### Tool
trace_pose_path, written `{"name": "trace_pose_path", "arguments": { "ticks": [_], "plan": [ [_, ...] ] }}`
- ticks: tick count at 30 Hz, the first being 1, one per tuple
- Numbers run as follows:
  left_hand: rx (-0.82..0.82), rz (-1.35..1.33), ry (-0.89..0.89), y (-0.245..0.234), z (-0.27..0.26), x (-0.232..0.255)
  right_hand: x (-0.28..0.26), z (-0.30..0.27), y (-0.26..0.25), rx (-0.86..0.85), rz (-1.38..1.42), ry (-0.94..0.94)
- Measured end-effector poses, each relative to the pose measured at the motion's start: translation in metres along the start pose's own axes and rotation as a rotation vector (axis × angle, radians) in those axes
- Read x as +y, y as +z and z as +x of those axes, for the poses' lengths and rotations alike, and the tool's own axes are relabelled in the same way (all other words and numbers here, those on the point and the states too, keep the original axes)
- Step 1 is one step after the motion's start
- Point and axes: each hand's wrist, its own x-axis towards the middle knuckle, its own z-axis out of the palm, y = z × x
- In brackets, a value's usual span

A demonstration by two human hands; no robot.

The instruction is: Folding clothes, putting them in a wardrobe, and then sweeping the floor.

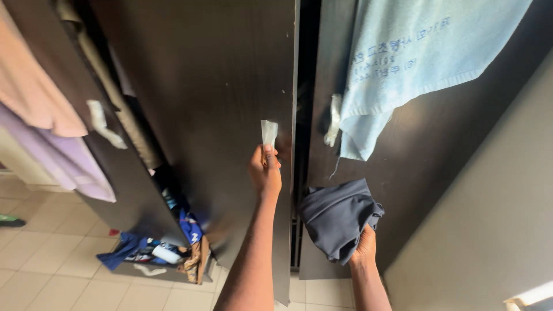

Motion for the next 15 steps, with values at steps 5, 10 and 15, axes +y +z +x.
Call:
{"name": "trace_pose_path", "arguments": {
  "ticks": [5,10,15],
  "plan": [
    [0.119,0.090,0.034,-0.056,-0.021,0.027,0.046,-0.030,0.003,-0.036,-0.020,0.032],
    [0.176,0.119,0.006,-0.124,-0.040,0.051,0.084,-0.080,-0.035,0.001,0.019,0.082],
    [0.283,0.148,0.168,-0.199,-0.033,0.033,0.106,-0.126,-0.030,0.073,-0.054,0.127]
  ]
}}
